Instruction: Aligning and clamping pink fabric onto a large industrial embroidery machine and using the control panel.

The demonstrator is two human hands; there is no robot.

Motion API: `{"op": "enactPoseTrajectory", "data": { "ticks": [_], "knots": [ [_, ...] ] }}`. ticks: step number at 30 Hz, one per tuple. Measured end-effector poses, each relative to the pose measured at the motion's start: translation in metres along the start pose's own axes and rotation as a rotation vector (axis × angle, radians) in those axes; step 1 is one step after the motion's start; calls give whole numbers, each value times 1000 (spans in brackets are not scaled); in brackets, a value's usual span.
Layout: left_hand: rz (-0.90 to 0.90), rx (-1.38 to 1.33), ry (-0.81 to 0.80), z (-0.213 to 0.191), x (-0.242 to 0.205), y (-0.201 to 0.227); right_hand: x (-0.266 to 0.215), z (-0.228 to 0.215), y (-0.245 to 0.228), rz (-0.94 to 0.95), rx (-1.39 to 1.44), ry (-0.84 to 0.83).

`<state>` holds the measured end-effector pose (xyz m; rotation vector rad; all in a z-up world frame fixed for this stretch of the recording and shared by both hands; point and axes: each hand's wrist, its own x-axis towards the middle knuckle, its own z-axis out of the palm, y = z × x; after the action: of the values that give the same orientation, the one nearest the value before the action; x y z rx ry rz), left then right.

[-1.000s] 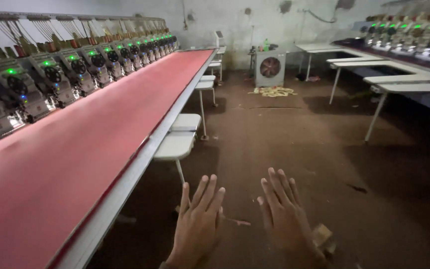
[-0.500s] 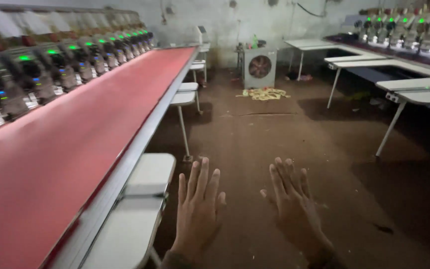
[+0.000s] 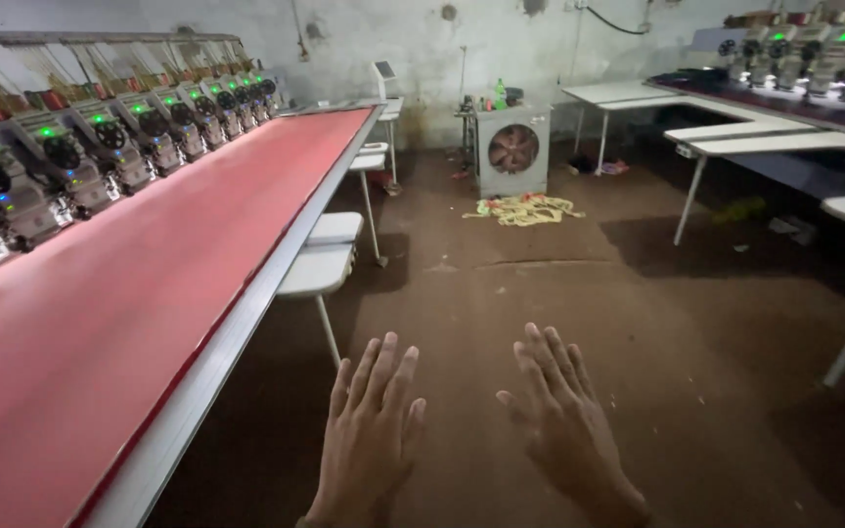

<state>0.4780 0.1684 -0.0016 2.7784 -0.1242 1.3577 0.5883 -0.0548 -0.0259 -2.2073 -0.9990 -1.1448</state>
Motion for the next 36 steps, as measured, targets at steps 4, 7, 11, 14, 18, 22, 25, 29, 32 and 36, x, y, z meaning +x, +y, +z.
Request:
{"op": "enactPoseTrajectory", "data": {
  "ticks": [4, 7, 11, 14, 18, 22, 25, 29, 32, 36],
  "knots": [
    [2, 30, 9, 83, 96, -61, 96, 99, 67, -2, 29, -40],
    [-33, -2, -6, 156, 151, -110, 154, 172, 111, 17, 101, -87],
    [-87, -3, -4, 278, 219, -190, 228, 291, 178, 36, 119, -115],
    [-98, -50, -14, 375, 286, -254, 287, 392, 247, -9, 37, -104],
    [-62, -60, -8, 483, 385, -333, 367, 503, 328, 33, 29, -79],
    [-38, -74, 2, 587, 474, -395, 440, 604, 410, 97, -4, -94],
    [-103, -88, 2, 687, 534, -443, 491, 691, 476, 123, -2, -87],
    [-238, -73, 100, 839, 604, -521, 565, 822, 567, 195, 125, -137],
    [-249, -84, 54, 921, 672, -576, 611, 942, 640, 209, 229, -80],
    [-193, 65, 104, 1033, 748, -650, 679, 1074, 727, 109, 199, -77]
  ]
}}
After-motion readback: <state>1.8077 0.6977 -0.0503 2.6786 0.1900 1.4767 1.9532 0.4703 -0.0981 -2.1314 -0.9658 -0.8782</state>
